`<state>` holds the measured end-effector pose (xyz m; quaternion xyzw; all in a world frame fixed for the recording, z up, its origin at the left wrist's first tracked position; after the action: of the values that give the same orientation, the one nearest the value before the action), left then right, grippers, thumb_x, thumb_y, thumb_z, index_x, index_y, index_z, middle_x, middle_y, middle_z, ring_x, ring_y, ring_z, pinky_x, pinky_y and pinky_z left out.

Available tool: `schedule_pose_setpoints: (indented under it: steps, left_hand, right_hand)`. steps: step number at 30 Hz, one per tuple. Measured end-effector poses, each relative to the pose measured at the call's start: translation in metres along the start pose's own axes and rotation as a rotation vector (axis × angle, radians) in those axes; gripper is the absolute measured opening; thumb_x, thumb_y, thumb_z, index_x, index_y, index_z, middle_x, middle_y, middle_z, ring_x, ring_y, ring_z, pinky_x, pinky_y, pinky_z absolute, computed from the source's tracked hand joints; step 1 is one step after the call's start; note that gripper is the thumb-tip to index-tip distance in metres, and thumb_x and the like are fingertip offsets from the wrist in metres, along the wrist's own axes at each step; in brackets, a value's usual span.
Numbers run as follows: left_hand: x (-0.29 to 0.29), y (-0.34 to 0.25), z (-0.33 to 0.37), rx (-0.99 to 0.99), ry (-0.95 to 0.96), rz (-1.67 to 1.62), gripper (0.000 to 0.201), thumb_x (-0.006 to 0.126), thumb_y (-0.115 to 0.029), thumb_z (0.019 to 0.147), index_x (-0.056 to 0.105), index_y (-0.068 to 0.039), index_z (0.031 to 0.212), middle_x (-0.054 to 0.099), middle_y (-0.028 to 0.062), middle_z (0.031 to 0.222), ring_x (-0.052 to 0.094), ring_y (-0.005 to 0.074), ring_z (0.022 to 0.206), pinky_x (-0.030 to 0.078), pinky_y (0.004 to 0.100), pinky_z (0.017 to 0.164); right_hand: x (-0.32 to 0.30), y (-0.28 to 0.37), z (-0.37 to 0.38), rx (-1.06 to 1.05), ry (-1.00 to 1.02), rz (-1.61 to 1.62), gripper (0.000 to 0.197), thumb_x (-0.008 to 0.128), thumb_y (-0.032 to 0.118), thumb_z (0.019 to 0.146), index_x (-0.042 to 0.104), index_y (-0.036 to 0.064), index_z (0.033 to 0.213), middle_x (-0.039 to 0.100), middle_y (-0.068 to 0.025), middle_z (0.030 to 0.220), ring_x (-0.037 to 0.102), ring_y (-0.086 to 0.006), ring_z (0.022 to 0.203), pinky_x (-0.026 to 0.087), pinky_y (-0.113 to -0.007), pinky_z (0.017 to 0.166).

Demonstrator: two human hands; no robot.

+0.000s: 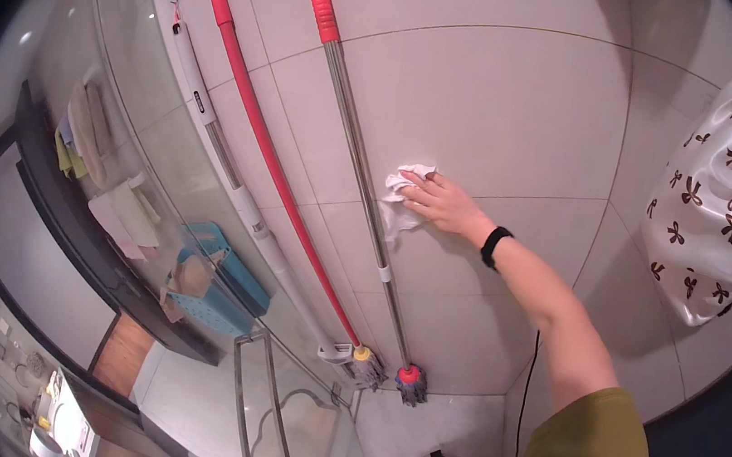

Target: The person cleans a bathroom by washing a soap dispenser, wiping the vanity counter with a cloth, cleaning a mop head over the sink, and then wiping the walls and a mop handle in the shower area with a cloth.

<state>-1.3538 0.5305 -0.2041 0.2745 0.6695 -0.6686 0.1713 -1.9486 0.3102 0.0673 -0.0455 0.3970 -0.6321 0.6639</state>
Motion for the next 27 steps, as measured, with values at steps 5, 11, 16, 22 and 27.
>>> schedule_pose_setpoints:
  steps: [5,11,16,22,27]
  left_hand:
    - [0.008,0.019,-0.002,-0.082,0.078,0.032,0.043,0.046,-0.016,0.099,0.042,-0.016,0.142,0.05,0.0103,0.125,0.055,0.0165,0.095,0.05,0.0212,0.061]
    - [0.002,0.008,-0.014,-0.056,-0.004,0.004,0.044,0.046,-0.017,0.099,0.04,-0.017,0.143,0.045,0.0106,0.136,0.055,0.0168,0.099,0.05,0.0203,0.062]
    - [0.001,0.009,-0.011,0.021,0.03,0.021,0.045,0.046,-0.019,0.099,0.039,-0.018,0.144,0.031,0.01,0.151,0.056,0.0179,0.106,0.05,0.0191,0.064]
    - [0.008,0.005,-0.007,-0.111,0.036,-0.049,0.044,0.047,-0.016,0.099,0.041,-0.012,0.142,0.028,0.01,0.152,0.053,0.0199,0.115,0.052,0.0199,0.062]
    - [0.001,0.018,-0.013,-0.182,-0.007,-0.035,0.043,0.046,-0.014,0.099,0.041,-0.009,0.141,0.027,0.0105,0.152,0.052,0.0202,0.118,0.053,0.0208,0.061]
  right_hand:
    - [-0.123,-0.161,0.017,0.677,-0.219,-0.341,0.044,0.048,0.008,0.085,0.051,0.0144,0.128,0.046,-0.0129,0.139,0.047,-0.034,0.122,0.041,-0.046,0.099]
    - [-0.09,-0.102,0.014,0.611,-0.17,-0.617,0.046,0.047,0.015,0.089,0.044,0.0129,0.135,0.046,-0.0129,0.138,0.047,-0.0344,0.12,0.032,-0.048,0.105]
    - [0.051,0.063,-0.139,0.057,0.296,-0.006,0.031,0.049,0.013,0.089,0.055,0.0098,0.119,0.043,-0.011,0.141,0.043,-0.0259,0.129,0.039,-0.04,0.103]
    - [-0.043,-0.07,-0.096,0.421,0.033,-0.229,0.042,0.052,0.021,0.088,0.053,0.0152,0.129,0.045,-0.0111,0.141,0.041,-0.0342,0.128,0.032,-0.046,0.107]
    - [-0.089,-0.086,-0.068,0.629,-0.317,-0.359,0.045,0.053,0.026,0.088,0.051,0.0097,0.129,0.049,-0.0108,0.134,0.042,-0.0353,0.126,0.033,-0.052,0.102]
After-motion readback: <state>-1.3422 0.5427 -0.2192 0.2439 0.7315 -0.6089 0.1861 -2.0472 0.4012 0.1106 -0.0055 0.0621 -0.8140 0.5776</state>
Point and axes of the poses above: each hand's wrist, its own z-axis towards the middle knuckle, its own x-axis out of the palm, y = z × x, the point moved 9 cm from there along z, towards the middle knuckle
